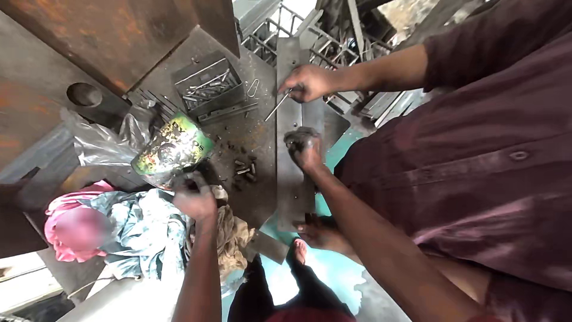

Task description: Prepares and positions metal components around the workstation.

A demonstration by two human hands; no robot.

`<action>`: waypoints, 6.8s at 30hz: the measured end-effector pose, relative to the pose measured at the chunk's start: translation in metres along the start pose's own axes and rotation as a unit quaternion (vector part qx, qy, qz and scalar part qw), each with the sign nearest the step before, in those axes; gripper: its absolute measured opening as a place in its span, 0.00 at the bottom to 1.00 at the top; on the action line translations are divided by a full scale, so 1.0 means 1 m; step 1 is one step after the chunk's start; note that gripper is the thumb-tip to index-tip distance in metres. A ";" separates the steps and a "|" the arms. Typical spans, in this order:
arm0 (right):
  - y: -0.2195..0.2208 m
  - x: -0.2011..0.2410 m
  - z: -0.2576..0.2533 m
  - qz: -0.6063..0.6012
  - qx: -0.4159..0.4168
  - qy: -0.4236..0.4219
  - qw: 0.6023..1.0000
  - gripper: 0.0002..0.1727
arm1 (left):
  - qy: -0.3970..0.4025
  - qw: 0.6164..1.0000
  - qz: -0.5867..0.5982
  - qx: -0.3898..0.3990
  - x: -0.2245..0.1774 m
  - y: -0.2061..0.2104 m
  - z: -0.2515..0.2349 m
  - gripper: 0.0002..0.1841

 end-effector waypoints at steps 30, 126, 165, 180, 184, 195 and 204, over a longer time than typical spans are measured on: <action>-0.032 0.042 -0.003 0.164 0.216 0.181 0.945 0.12 | 0.176 0.982 -0.057 0.028 0.022 -0.083 -0.076 0.37; 0.068 0.113 -0.007 0.059 0.344 0.144 0.926 0.47 | 0.071 0.914 -0.100 0.386 -0.003 0.069 0.019 0.43; 0.000 0.077 -0.239 0.035 0.197 0.304 0.932 0.20 | 0.160 0.952 -0.057 0.254 0.033 0.026 0.048 0.20; -0.048 0.060 -0.267 0.082 0.209 0.289 0.931 0.19 | 0.158 0.960 -0.083 0.214 0.037 0.028 0.051 0.09; -0.055 0.050 -0.261 0.086 0.210 0.294 0.928 0.20 | 0.197 0.961 -0.069 0.183 0.056 0.036 0.055 0.09; -0.084 0.145 -0.102 0.045 0.166 0.095 0.981 0.13 | 0.196 0.954 -0.087 0.211 0.047 0.027 0.051 0.11; -0.063 0.100 0.120 0.082 0.092 0.090 0.988 0.14 | 0.221 0.922 -0.142 0.283 0.030 0.013 0.048 0.16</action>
Point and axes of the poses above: each hand's wrist, its own z-axis away from the middle knuckle, its own y-axis out of the palm, x = y × z, the point moved 2 cm from there along -z, towards the middle knuckle, and after that the axes turned 10 degrees about -x, right-handed, at the moved point
